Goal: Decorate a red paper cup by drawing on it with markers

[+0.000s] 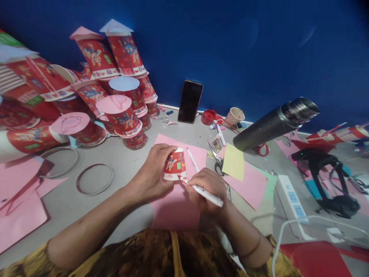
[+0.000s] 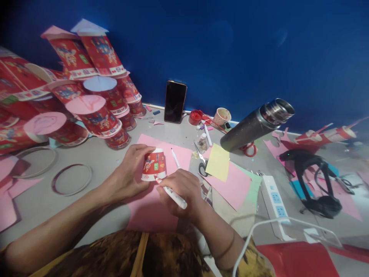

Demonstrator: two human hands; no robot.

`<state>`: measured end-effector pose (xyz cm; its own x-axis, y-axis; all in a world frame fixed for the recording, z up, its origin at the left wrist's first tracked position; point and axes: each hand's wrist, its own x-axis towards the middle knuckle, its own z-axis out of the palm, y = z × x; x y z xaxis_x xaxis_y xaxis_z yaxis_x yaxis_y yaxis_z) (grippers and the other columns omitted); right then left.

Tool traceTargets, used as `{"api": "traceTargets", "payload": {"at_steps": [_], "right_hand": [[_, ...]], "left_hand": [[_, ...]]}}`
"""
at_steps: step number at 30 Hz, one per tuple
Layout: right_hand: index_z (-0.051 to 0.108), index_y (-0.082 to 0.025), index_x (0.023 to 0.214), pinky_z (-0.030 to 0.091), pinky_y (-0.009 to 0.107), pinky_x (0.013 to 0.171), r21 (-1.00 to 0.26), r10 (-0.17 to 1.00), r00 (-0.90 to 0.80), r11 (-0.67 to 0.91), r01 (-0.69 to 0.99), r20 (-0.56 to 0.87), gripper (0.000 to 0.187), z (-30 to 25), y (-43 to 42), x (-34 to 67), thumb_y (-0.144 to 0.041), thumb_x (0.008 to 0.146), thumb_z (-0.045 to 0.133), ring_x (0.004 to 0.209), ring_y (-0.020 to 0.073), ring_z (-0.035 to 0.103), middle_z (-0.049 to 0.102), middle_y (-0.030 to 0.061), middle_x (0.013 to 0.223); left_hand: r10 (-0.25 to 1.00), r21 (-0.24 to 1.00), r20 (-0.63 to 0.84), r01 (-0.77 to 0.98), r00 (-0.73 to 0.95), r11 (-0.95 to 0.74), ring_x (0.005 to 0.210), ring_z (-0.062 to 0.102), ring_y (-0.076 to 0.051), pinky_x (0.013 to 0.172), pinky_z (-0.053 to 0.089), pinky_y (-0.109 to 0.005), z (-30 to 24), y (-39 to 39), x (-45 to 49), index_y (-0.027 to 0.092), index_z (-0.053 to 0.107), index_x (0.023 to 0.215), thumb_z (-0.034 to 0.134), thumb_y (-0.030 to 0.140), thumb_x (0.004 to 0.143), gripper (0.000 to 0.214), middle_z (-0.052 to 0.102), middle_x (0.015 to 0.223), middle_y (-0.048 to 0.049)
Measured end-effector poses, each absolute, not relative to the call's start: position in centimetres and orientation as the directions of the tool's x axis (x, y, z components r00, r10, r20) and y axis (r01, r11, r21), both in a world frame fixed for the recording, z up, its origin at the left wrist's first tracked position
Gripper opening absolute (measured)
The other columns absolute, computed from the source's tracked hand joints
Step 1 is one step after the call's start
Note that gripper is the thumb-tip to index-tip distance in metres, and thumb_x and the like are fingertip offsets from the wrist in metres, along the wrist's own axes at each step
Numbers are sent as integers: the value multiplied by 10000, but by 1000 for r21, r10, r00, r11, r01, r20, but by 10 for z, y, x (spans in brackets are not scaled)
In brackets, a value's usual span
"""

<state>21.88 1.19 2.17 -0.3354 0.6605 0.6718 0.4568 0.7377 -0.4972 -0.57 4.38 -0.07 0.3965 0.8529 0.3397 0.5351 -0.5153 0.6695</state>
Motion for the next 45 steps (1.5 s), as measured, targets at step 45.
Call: {"api": "traceTargets", "payload": {"at_steps": [45], "right_hand": [[706, -231, 908, 571, 304, 621, -522, 668, -312, 732, 437, 676, 109, 24, 14, 224, -182, 984, 643, 614, 168, 710, 774, 24, 732]], "left_hand": [[867, 694, 357, 523, 347, -495, 1329, 573, -388, 1153, 513, -644, -2, 45, -8, 297, 435, 1485, 726, 159, 703, 846, 554, 1416, -125]]}}
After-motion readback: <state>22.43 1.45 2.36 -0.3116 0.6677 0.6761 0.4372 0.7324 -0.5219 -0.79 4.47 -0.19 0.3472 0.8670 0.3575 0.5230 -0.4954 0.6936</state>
